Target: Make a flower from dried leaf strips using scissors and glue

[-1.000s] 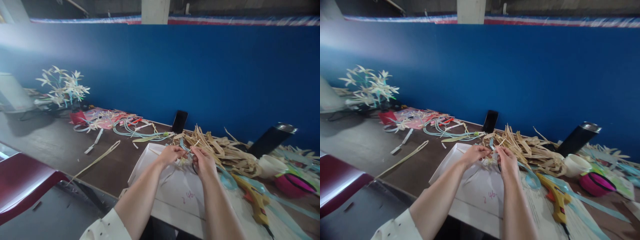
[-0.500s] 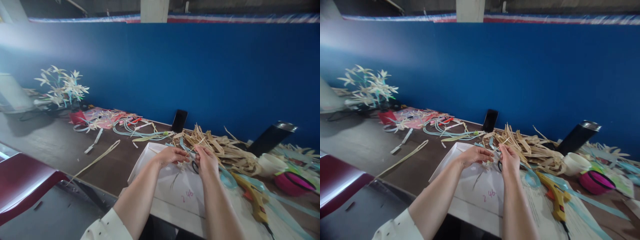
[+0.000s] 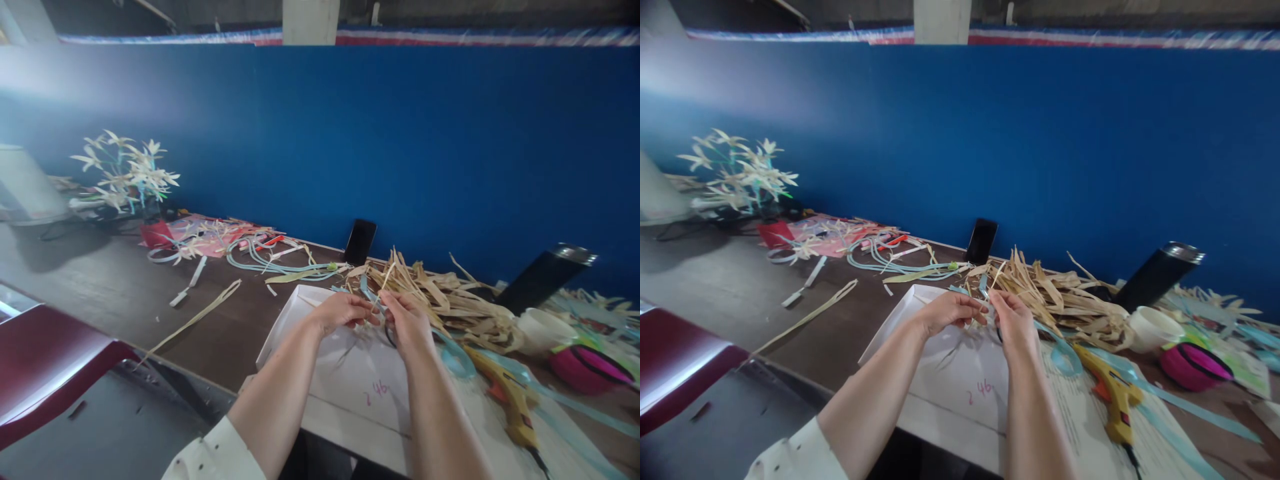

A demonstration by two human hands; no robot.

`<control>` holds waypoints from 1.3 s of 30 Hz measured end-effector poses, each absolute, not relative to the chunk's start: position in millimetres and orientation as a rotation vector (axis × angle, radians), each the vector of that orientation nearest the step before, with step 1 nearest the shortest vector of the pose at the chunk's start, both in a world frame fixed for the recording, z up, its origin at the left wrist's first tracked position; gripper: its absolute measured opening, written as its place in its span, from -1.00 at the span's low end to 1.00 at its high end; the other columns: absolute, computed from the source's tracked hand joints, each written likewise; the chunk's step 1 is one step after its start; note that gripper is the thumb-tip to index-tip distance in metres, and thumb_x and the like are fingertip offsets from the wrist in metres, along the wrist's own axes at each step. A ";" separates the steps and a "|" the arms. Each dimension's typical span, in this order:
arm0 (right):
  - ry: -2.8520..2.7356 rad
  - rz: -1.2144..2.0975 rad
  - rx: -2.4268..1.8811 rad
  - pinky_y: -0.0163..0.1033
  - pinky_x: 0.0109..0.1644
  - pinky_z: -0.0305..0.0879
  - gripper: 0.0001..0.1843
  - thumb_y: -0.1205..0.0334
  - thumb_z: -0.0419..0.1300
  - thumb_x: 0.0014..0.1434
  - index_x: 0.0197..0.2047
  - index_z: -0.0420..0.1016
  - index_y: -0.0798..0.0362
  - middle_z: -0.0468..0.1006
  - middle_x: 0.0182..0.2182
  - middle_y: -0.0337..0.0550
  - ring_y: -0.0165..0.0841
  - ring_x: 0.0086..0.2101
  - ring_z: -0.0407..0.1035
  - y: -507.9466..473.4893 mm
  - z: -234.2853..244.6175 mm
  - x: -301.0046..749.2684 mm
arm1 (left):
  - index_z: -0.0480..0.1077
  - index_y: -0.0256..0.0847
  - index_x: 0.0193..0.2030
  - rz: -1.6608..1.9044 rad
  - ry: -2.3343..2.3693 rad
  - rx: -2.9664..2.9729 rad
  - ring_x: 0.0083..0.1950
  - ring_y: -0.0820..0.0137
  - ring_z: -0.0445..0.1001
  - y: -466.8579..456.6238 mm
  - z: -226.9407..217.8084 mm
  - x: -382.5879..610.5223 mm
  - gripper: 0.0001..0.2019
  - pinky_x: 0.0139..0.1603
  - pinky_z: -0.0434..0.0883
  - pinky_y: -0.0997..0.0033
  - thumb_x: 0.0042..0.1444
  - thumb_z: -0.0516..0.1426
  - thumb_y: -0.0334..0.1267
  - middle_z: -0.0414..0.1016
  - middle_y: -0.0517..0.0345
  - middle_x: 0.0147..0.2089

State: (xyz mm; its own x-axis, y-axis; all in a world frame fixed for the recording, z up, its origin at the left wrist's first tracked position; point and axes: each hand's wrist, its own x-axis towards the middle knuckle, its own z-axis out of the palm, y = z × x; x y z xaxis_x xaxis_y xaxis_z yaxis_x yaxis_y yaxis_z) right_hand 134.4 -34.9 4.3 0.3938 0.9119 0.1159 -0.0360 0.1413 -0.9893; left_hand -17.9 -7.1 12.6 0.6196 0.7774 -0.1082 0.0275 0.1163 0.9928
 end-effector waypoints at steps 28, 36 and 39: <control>-1.038 0.855 -1.392 -0.36 -0.63 -0.17 -0.63 0.03 0.26 -0.16 -0.35 0.54 0.15 0.18 -0.75 -0.37 -0.54 -0.70 -0.04 -37.9 4.9 131.0 | 0.45 -0.32 -0.41 0.850 0.920 1.692 -0.51 0.57 0.20 -9.4 12.9 -15.7 -0.74 -0.48 0.13 0.55 -0.05 0.06 -0.16 0.50 0.13 -0.41; -1.005 0.798 -1.402 -0.36 -0.64 -0.16 -0.59 -0.02 0.24 -0.14 -0.29 0.56 0.12 0.24 -0.71 -0.33 -0.53 -0.69 -0.04 -37.5 6.4 133.1 | 0.46 -0.31 -0.38 0.860 0.914 1.705 -0.48 0.55 0.24 -10.3 14.6 -13.9 -0.76 -0.45 0.16 0.56 -0.05 0.05 -0.20 0.51 0.14 -0.39; -1.017 0.807 -1.381 -0.36 -0.63 -0.16 -0.58 -0.04 0.24 -0.14 -0.31 0.55 0.11 0.27 -0.69 -0.31 -0.52 -0.69 -0.02 -35.7 3.8 134.8 | 0.46 -0.30 -0.40 0.853 0.929 1.715 -0.47 0.55 0.26 -10.3 15.5 -14.0 -0.77 -0.44 0.18 0.56 -0.05 0.05 -0.22 0.51 0.16 -0.40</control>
